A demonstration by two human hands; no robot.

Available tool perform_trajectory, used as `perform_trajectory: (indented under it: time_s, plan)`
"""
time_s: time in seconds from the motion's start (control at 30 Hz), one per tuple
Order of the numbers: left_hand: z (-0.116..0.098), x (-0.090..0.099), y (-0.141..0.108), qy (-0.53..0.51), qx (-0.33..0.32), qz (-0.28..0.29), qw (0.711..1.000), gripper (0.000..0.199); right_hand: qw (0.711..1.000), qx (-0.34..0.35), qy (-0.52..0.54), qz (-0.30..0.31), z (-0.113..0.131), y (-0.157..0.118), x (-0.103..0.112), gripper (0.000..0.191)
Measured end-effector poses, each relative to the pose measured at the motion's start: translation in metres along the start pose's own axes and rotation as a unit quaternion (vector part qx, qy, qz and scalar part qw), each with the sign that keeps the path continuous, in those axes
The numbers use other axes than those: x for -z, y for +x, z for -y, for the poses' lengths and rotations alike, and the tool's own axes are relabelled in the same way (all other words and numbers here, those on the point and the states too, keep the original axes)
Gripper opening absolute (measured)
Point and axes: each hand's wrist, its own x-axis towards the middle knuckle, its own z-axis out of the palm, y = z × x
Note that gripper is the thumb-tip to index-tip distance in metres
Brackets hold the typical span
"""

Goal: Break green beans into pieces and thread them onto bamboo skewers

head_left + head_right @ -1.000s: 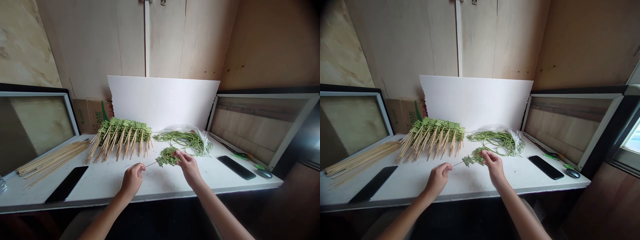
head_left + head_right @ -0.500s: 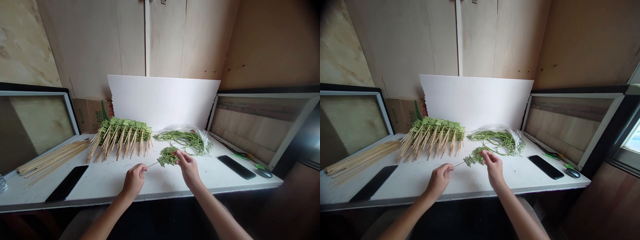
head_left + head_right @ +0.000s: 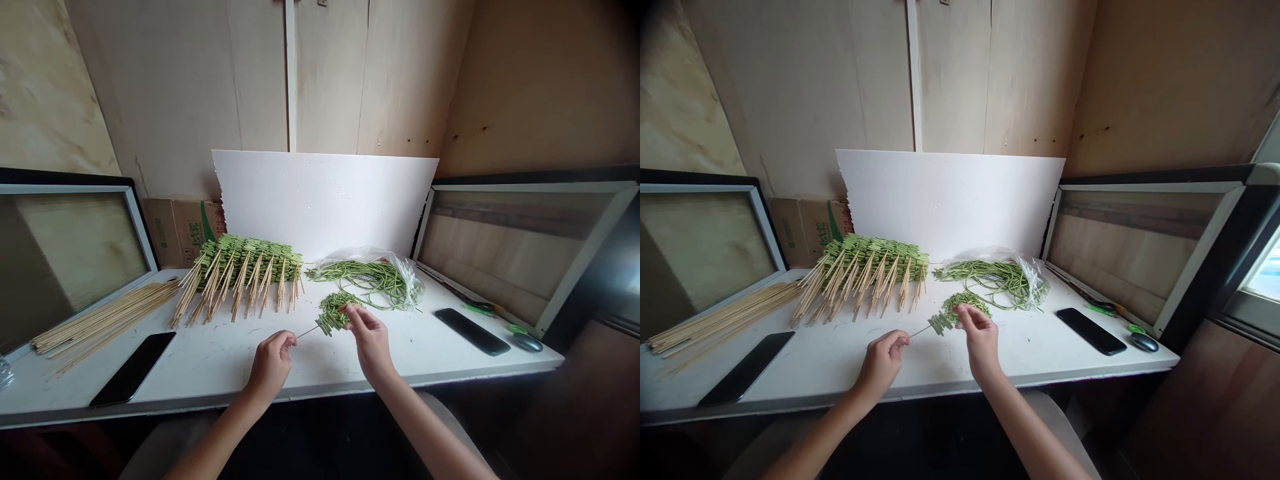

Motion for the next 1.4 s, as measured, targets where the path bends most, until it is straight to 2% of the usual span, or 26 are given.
perform_trajectory:
  time_s: [0.2, 0.5, 0.73, 1.0, 1.23, 1.4]
  plan:
    - [-0.010, 0.005, 0.003, -0.008, 0.019, -0.001, 1.000, 0.027, 0.999, -0.004, -0.016, 0.029, -0.004, -0.008, -0.008, 0.028]
    - [-0.003, 0.007, 0.006, -0.006, 0.021, 0.012, 1.000, 0.026, 0.996, -0.014, -0.031, 0.078, -0.005, 0.001, 0.000, 0.029]
    - [-0.010, 0.010, 0.009, -0.007, 0.036, 0.012, 0.999, 0.029, 0.992, -0.028, -0.063, 0.103, 0.003, 0.008, 0.006, 0.037]
    - [-0.008, 0.012, 0.011, -0.009, 0.043, 0.000, 0.999, 0.031, 0.986, 0.001, -0.108, 0.131, 0.001, 0.010, 0.009, 0.034]
    - [-0.003, 0.013, 0.013, -0.012, 0.029, 0.023, 0.999, 0.030, 0.962, 0.040, -0.172, 0.207, 0.020, 0.016, 0.017, 0.029]
    - [-0.002, 0.017, 0.014, -0.018, 0.017, 0.042, 0.999, 0.030, 0.941, 0.011, -0.154, 0.302, 0.033, 0.022, 0.026, 0.030]
